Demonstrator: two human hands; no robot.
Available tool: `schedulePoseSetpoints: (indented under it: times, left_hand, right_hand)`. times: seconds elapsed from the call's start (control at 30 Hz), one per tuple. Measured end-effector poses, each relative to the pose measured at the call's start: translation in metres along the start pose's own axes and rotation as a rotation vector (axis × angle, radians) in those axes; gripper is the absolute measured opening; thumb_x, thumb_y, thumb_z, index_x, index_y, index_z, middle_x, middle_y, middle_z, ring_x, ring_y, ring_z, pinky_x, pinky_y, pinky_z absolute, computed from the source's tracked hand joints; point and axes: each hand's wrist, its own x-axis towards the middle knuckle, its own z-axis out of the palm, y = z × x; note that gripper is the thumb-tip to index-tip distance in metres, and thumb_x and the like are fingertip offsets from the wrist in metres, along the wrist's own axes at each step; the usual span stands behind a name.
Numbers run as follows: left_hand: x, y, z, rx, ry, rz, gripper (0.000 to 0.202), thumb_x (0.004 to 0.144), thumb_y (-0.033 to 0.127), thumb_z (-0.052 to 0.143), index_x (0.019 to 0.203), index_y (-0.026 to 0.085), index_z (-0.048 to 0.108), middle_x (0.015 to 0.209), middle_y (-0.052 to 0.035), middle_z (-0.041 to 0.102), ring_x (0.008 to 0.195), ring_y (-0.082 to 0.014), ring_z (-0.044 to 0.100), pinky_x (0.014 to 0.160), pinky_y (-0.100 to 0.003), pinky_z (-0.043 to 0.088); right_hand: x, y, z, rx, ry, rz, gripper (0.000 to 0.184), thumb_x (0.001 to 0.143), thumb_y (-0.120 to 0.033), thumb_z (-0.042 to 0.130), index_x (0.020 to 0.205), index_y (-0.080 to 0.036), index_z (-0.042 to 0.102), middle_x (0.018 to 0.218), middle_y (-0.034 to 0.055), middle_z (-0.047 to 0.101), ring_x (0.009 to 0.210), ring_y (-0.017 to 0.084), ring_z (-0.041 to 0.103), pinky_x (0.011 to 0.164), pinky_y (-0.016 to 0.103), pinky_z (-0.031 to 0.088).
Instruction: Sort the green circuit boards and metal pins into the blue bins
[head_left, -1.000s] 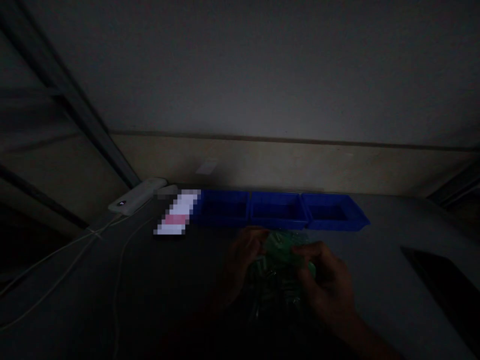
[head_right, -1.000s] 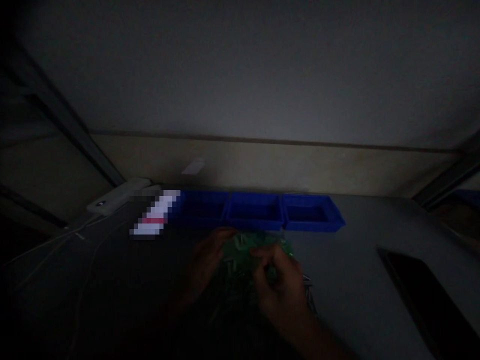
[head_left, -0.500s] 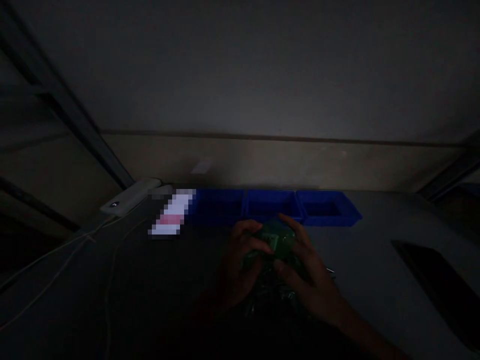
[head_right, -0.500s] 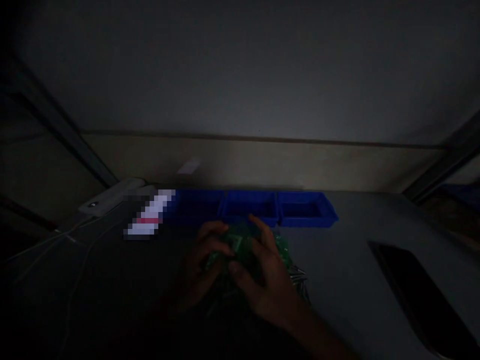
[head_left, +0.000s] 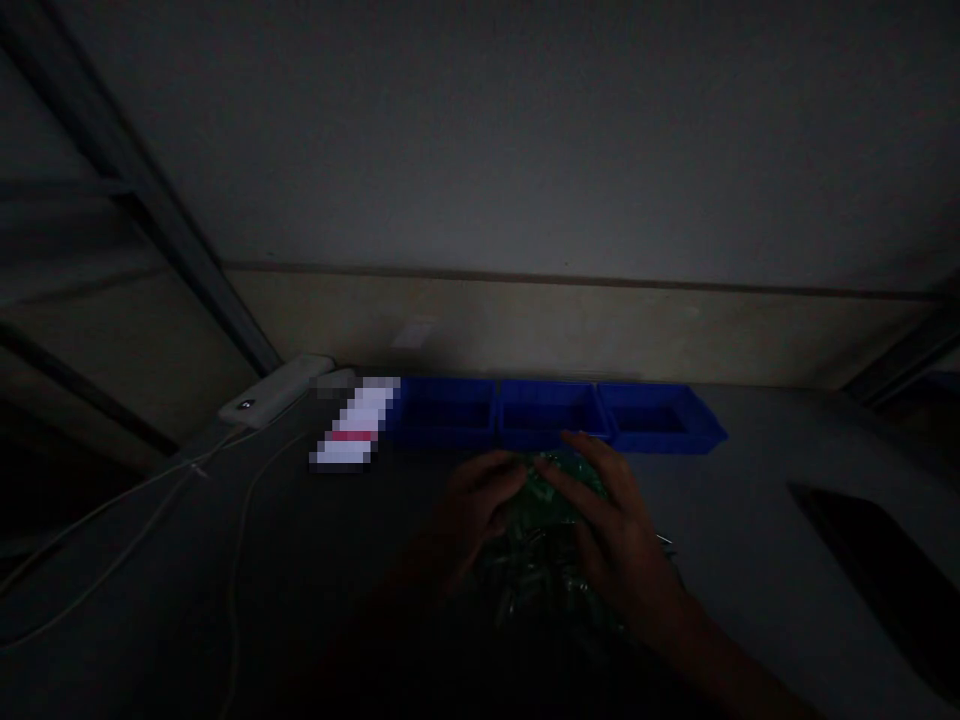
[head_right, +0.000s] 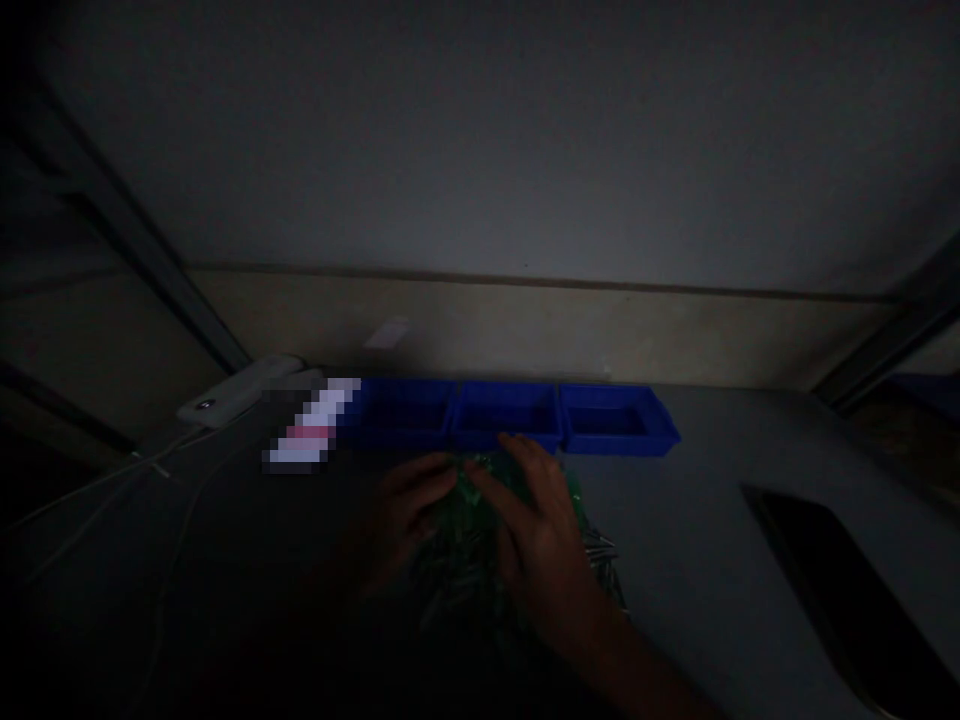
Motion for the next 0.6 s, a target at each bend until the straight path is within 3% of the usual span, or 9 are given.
schedulePoseSetpoints:
  times: [0.13,0.2,0.27,0.37,0.43,0.53,0.6]
  left_hand:
    - [0.009,0.014,-0.029,0.051,0.136,0.107,0.022,0.066,0.030,0.069,0.086,0.021,0.068,0.089,-0.0043,0.066,0.079,-0.0185,0.061,0.060,-0.026,0.049]
    - [0.016,0.012,-0.042,-0.006,0.300,0.145,0.022,0.070,0.033,0.065,0.090,0.022,0.066,0.087,-0.0044,0.066,0.079,-0.0185,0.061,0.062,-0.027,0.050]
    - [0.021,0.009,-0.044,-0.083,0.355,0.072,0.025,0.079,0.041,0.054,0.091,0.020,0.062,0.078,-0.0049,0.066,0.070,-0.0169,0.062,0.059,-0.028,0.050]
    - [0.019,0.004,-0.031,-0.143,0.258,-0.119,0.040,0.084,0.050,0.042,0.095,0.015,0.058,0.065,-0.0050,0.064,0.055,-0.0153,0.060,0.050,-0.026,0.046]
    - [0.012,0.002,-0.017,-0.043,0.165,-0.128,0.041,0.081,0.051,0.046,0.093,0.014,0.059,0.060,-0.0024,0.062,0.048,-0.0135,0.056,0.045,-0.024,0.042]
    - [0.000,0.001,-0.003,0.282,0.077,0.092,0.031,0.078,0.044,0.054,0.087,0.016,0.065,0.061,-0.0001,0.063,0.049,-0.0127,0.055,0.049,-0.023,0.040]
    - [-0.003,-0.002,0.001,0.444,0.043,0.226,0.024,0.078,0.037,0.055,0.085,0.019,0.067,0.067,-0.0009,0.065,0.058,-0.0142,0.058,0.055,-0.024,0.041]
  right_hand:
    - [0.005,0.000,-0.001,-0.018,0.056,0.078,0.045,0.082,-0.011,0.044,0.125,-0.024,0.050,0.131,0.0108,0.042,0.122,0.026,0.040,0.096,0.049,0.041]
    - [0.007,0.001,-0.002,0.000,0.089,0.110,0.037,0.083,-0.014,0.045,0.116,-0.023,0.056,0.125,0.0110,0.046,0.115,0.025,0.045,0.092,0.047,0.044]
    - [0.008,0.001,-0.004,0.024,0.101,0.127,0.028,0.082,-0.015,0.045,0.105,-0.022,0.061,0.120,0.0107,0.049,0.111,0.025,0.047,0.090,0.046,0.045]
    - [0.009,-0.002,-0.006,0.050,0.105,0.151,0.020,0.083,-0.016,0.044,0.091,-0.021,0.062,0.114,0.0104,0.052,0.107,0.024,0.049,0.087,0.044,0.045]
    - [0.011,-0.003,-0.007,0.055,0.116,0.157,0.017,0.084,-0.018,0.043,0.087,-0.021,0.059,0.108,0.0100,0.053,0.104,0.024,0.050,0.087,0.043,0.044]
    - [0.015,0.000,-0.011,0.042,0.162,0.176,0.012,0.083,-0.028,0.050,0.091,-0.021,0.055,0.103,0.0095,0.053,0.100,0.023,0.050,0.086,0.042,0.043]
    - [0.017,0.005,-0.013,0.028,0.191,0.211,0.028,0.077,-0.039,0.060,0.096,-0.020,0.053,0.100,0.0089,0.054,0.097,0.024,0.051,0.083,0.041,0.044]
